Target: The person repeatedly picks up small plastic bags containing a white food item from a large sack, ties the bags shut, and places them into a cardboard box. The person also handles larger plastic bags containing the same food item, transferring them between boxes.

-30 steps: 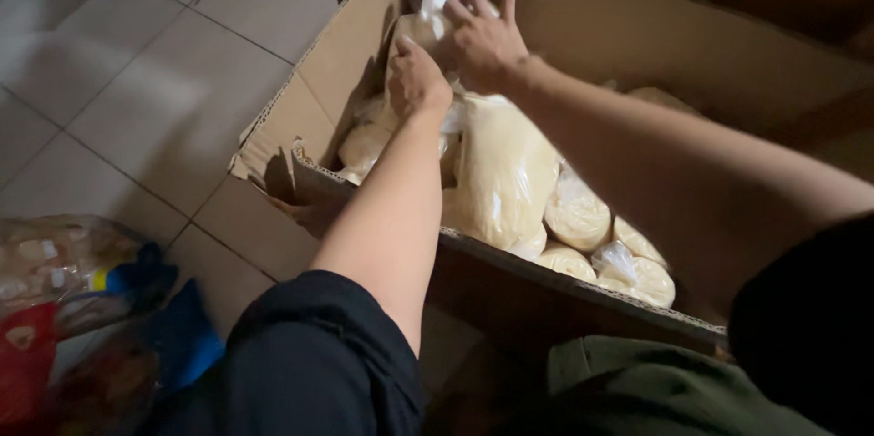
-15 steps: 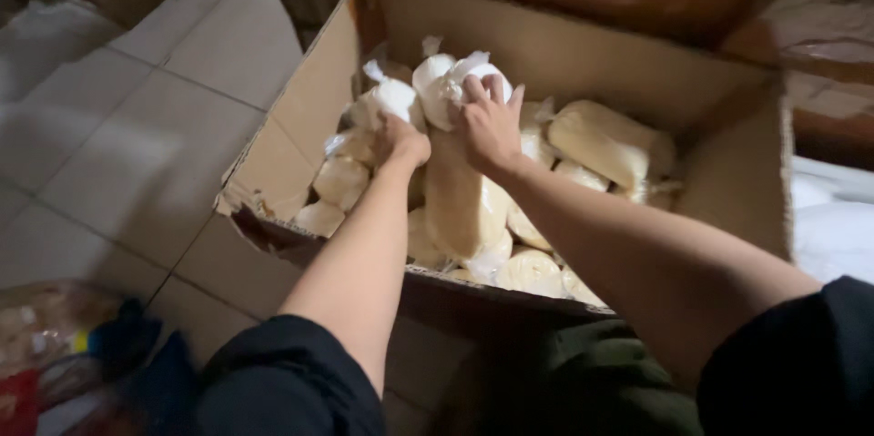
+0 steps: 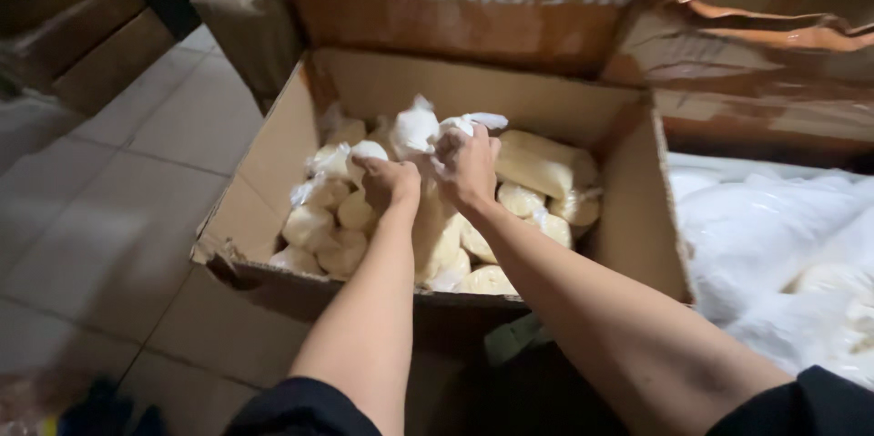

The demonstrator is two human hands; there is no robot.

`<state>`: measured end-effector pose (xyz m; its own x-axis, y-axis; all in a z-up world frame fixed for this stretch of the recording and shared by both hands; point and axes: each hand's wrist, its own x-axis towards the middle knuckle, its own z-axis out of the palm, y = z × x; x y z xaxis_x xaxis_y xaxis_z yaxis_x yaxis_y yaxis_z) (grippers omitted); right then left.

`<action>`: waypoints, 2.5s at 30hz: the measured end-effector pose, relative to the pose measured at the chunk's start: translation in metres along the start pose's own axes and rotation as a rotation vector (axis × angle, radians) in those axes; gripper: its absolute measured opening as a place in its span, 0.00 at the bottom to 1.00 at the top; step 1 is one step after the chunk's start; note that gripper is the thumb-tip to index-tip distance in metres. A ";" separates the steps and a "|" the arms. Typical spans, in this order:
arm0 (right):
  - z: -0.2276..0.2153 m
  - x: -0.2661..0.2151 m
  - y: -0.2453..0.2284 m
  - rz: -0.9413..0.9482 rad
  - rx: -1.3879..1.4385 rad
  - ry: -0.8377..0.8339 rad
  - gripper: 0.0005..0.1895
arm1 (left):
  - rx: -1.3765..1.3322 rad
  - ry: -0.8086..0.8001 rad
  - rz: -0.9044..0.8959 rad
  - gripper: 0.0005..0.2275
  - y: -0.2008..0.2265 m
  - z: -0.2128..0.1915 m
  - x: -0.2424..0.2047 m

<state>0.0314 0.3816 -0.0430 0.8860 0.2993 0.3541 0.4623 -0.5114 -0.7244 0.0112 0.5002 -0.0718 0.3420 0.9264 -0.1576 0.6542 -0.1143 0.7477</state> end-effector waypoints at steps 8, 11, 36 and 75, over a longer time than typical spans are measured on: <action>-0.087 -0.002 0.031 0.097 -0.064 0.205 0.12 | -0.173 0.066 0.187 0.32 0.045 0.005 -0.085; -0.137 -0.007 0.038 0.141 -0.005 0.253 0.14 | -0.085 0.009 0.247 0.23 0.076 0.002 -0.126; -0.484 -0.199 0.147 0.366 0.282 0.876 0.10 | -0.360 -0.776 0.783 0.16 0.173 0.033 -0.497; -0.562 -0.283 0.103 0.733 0.578 0.639 0.40 | -0.818 -1.675 0.659 0.10 0.136 0.065 -0.539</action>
<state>-0.1521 -0.2085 0.1146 0.8692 -0.4709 -0.1509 -0.1148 0.1047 -0.9879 -0.0402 -0.0378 0.0733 0.8617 -0.4460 0.2418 -0.0634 0.3781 0.9236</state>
